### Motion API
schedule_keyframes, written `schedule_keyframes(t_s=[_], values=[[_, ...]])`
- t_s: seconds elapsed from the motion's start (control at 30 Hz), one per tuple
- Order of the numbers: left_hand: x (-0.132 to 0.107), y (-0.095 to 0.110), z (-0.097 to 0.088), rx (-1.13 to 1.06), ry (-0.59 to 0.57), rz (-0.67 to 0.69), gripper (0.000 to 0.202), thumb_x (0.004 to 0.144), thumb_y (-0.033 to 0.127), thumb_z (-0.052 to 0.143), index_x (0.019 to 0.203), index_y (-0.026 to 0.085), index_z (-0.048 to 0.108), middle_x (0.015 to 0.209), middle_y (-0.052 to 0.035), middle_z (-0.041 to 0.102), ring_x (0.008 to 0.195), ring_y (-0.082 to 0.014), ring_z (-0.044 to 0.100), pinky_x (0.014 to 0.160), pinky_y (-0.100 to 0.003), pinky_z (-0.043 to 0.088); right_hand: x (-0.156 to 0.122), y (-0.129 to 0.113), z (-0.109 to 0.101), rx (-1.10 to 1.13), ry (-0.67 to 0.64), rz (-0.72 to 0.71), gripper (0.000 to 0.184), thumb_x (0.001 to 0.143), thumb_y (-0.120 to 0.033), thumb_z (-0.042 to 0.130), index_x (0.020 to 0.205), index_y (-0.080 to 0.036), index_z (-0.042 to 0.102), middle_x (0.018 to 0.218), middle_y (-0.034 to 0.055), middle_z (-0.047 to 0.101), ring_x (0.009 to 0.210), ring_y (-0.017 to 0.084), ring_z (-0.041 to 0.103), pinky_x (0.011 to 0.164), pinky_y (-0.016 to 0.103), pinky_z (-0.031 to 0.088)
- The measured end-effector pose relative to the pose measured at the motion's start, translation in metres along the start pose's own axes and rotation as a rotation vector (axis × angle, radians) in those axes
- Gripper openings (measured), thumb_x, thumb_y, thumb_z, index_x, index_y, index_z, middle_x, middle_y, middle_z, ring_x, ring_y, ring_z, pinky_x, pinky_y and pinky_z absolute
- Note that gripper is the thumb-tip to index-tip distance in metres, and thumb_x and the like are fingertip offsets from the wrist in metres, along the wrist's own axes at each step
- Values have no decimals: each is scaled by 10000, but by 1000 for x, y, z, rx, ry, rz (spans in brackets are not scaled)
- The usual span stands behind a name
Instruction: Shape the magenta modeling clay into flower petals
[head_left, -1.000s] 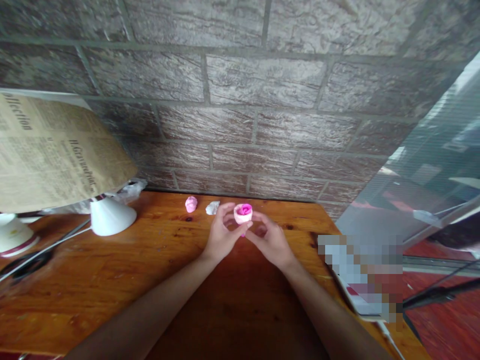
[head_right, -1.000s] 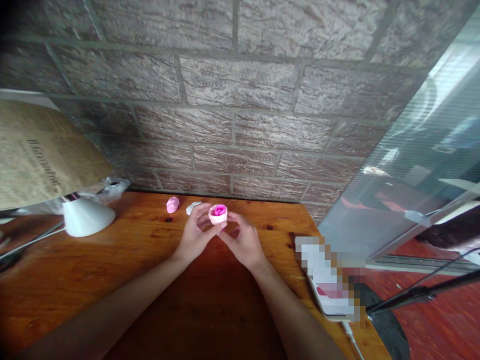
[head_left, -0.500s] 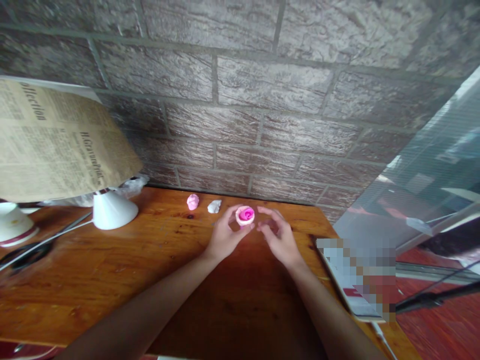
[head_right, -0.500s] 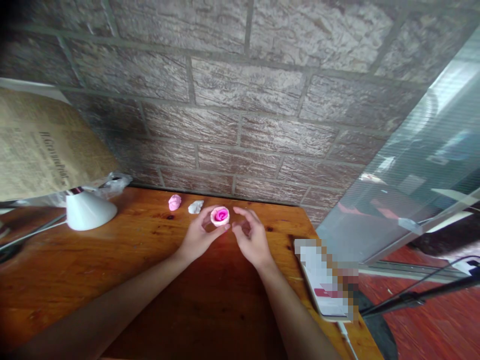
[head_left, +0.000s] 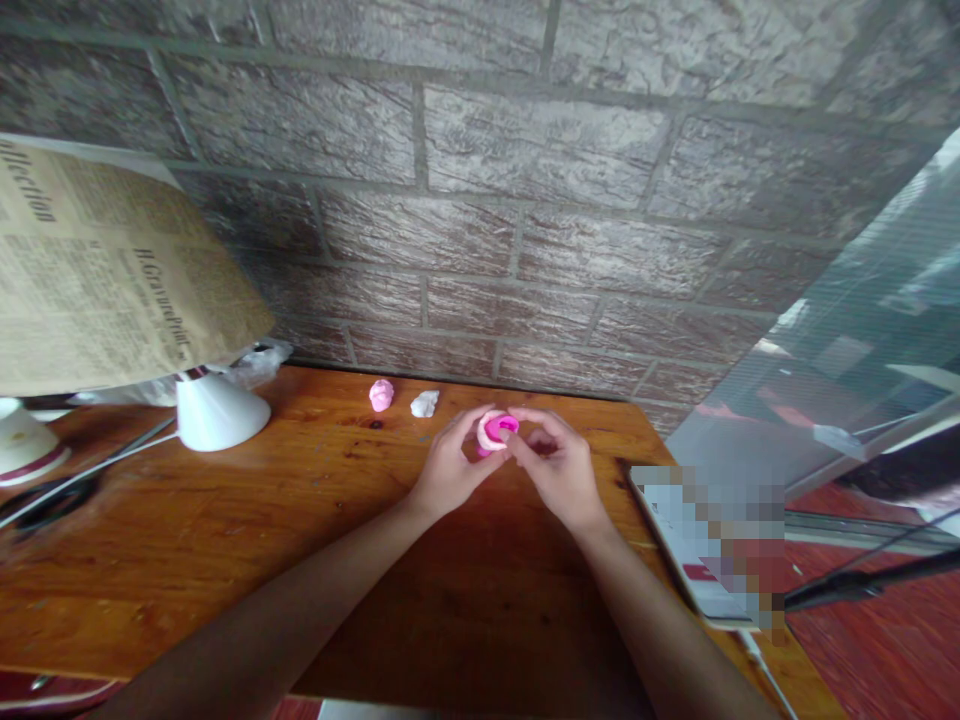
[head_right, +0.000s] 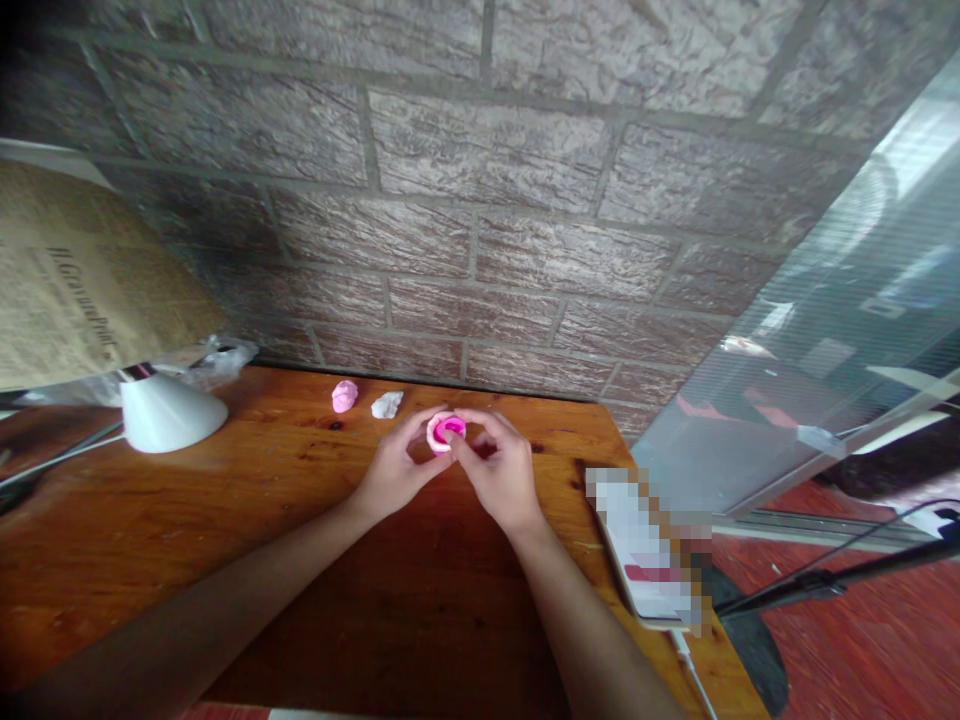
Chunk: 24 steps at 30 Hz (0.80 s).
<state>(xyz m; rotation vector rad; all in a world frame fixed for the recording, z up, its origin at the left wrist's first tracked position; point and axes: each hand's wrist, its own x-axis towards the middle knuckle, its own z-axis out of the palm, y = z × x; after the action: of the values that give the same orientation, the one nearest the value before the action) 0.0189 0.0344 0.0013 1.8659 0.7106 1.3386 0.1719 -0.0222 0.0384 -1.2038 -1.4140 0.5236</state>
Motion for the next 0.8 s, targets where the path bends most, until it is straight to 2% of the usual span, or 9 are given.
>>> schedule_keyframes(t_s=[0.17, 0.33, 0.5, 0.63, 0.73, 0.8], values=[[-3, 6, 1, -84, -108, -3, 585, 821, 287, 780, 1347, 171, 552, 1294, -133, 681, 1171, -257, 677, 1044, -382, 529, 0, -5, -3, 2, 0, 29, 316, 841, -374, 711, 1094, -186, 742, 725, 4, 656, 560, 82, 509, 563, 219, 427], [-2, 2, 1, -167, -90, -31, 533, 817, 282, 786, 1298, 169, 586, 1302, -128, 674, 1184, -250, 670, 1062, -378, 523, 3, -3, -7, 35, -67, 112, 371, 848, -429, 704, 1127, -189, 747, 611, -17, 643, 514, 92, 543, 531, 214, 429], [-1, -1, 2, -237, -105, -55, 543, 826, 278, 777, 1311, 159, 564, 1336, -136, 648, 1216, -249, 651, 1088, -380, 511, 5, -3, -9, 93, -109, 122, 400, 854, -429, 697, 1160, -175, 736, 680, 5, 700, 503, 90, 560, 511, 211, 444], [-1, 0, 3, -247, -121, -68, 534, 844, 267, 763, 1325, 169, 550, 1349, -131, 635, 1245, -240, 630, 1108, -369, 493, 4, -5, -8, 125, -121, 129, 413, 866, -423, 685, 1186, -165, 719, 668, 0, 692, 502, 87, 558, 511, 208, 450], [-1, 0, 3, -279, -127, -69, 497, 855, 257, 750, 1305, 169, 558, 1336, -124, 636, 1229, -231, 636, 1094, -355, 503, 4, -6, -8, 135, -145, 97, 389, 878, -413, 667, 1181, -174, 716, 761, 13, 720, 507, 78, 557, 506, 208, 450], [0, -2, 3, -307, -131, -89, 501, 852, 252, 752, 1304, 171, 552, 1340, -120, 631, 1216, -225, 643, 1077, -345, 516, 5, -6, -9, 128, -141, 84, 379, 889, -405, 653, 1182, -172, 712, 731, 3, 705, 502, 76, 550, 508, 208, 449]])
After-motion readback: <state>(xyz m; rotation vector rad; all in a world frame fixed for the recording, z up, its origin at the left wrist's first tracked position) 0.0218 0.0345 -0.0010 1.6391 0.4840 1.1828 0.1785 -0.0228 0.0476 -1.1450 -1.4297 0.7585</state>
